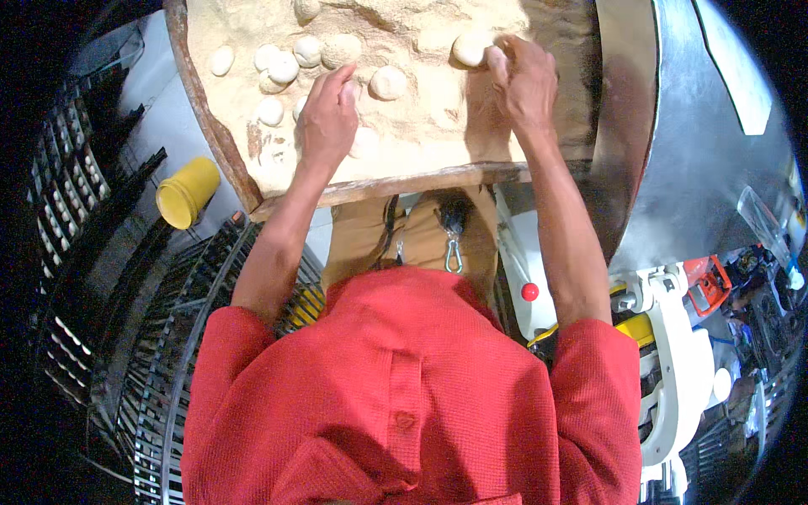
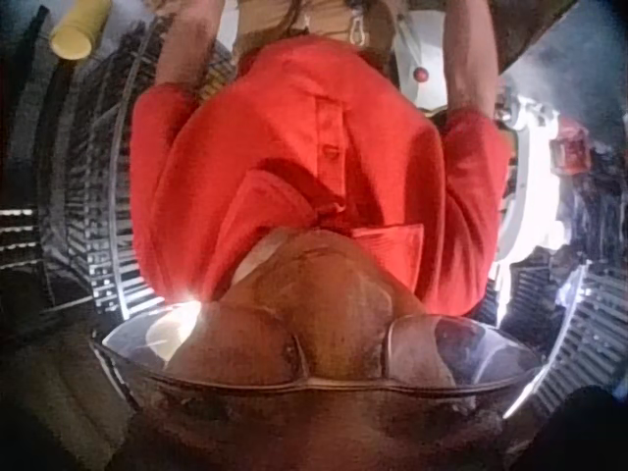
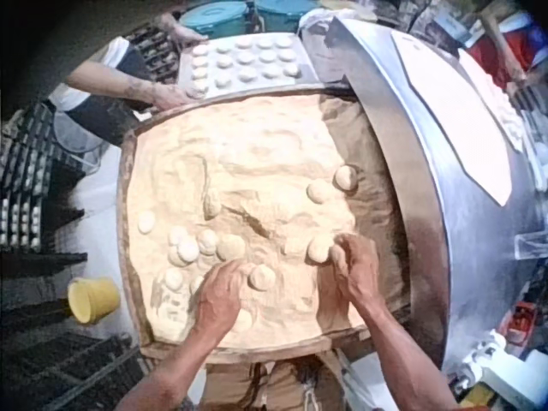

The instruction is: The person prepares dough balls by placing them into a dough divider and rounder machine, coating them in flour on a wooden board, and then loading them onto a tray.

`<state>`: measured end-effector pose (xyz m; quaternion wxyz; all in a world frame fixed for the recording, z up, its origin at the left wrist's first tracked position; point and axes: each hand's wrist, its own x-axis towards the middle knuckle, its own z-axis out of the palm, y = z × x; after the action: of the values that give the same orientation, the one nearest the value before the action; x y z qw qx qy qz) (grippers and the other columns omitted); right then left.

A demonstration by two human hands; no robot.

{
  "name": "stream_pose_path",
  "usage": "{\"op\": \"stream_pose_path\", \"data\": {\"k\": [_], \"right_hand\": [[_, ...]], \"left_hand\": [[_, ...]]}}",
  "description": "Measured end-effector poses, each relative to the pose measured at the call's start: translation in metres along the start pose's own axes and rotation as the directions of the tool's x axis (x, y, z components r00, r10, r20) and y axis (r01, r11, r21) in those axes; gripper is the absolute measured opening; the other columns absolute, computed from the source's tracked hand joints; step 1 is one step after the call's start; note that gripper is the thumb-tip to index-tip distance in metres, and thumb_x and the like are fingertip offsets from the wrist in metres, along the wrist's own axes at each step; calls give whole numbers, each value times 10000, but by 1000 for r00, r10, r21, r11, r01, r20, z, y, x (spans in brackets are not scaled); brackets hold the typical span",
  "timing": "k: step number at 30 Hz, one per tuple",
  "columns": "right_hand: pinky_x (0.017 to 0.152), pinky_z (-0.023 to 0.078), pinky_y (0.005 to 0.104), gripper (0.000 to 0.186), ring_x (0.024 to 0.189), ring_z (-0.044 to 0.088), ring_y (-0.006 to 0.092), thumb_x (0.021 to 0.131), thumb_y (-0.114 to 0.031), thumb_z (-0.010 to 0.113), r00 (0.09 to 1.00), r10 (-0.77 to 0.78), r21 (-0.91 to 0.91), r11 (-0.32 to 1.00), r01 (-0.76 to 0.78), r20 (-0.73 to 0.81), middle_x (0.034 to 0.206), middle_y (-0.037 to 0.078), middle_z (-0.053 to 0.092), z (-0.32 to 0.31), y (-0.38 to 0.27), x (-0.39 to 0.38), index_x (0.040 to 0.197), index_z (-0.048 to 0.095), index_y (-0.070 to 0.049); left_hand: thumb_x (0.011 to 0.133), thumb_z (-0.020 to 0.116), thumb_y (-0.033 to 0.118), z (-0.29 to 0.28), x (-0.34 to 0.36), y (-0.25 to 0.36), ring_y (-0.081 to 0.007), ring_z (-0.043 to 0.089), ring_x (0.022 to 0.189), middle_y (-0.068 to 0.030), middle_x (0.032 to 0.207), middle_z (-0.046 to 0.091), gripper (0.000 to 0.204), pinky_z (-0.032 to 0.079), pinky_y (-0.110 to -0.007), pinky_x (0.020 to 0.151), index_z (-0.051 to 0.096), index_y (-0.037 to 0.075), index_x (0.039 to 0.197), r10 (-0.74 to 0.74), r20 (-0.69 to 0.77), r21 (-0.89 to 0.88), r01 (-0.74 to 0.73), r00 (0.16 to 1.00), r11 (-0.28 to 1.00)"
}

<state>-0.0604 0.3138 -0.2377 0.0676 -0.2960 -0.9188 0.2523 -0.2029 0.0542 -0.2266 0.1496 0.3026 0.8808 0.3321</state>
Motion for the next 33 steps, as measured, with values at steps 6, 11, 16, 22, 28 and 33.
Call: {"op": "stream_pose_path", "data": {"k": [6,11,16,22,28,33], "right_hand": [[868,486,506,500,978,613,407,828,-284,772,984,-46,-4,999,47,175,1117,248,632,12,-51,-73,1184,609,28],[1007,505,414,445,1113,651,372,851,-80,696,954,157,690,661,-294,256,1231,221,666,29,-102,-55,1277,617,23],[944,496,423,418,1024,640,320,814,-9,681,984,-72,358,934,10,160,1173,145,688,3,-115,-57,1227,669,-73],[868,429,443,457,1028,556,315,751,-189,786,788,-504,211,864,457,354,1166,107,628,32,-169,-78,1171,632,-95],[853,409,429,454,979,548,286,762,-257,784,867,-439,93,898,430,237,1037,82,601,94,-198,-74,1138,574,-114],[831,403,427,350,950,564,259,806,-288,740,862,-427,-76,884,462,272,1003,60,620,112,-218,-52,1086,604,-128]], "left_hand": [[910,607,53,-3,-29,6,-341,616,1084,-153,1158,658,287,487,-437,952,654,44,1193,59,-38,72,-56,998,996],[868,645,43,-15,-56,14,-332,568,1140,-133,1211,618,361,432,-455,995,626,64,1228,12,-110,71,-4,994,997],[838,690,49,-62,-89,-25,-313,554,1147,-115,1239,604,429,410,-445,998,617,70,1260,-38,-188,194,75,981,978],[772,747,107,-73,-66,-69,-260,563,1102,-40,1283,591,518,441,-432,929,628,153,1274,138,-2,297,-131,990,946],[773,748,90,-77,-54,-105,-270,589,1080,-55,1256,624,488,485,-418,920,659,170,1247,263,-14,263,-250,965,932],[782,718,125,-92,-48,-125,-231,590,1045,-7,1226,639,462,471,-422,913,658,197,1235,284,-35,316,-259,958,913]]}}
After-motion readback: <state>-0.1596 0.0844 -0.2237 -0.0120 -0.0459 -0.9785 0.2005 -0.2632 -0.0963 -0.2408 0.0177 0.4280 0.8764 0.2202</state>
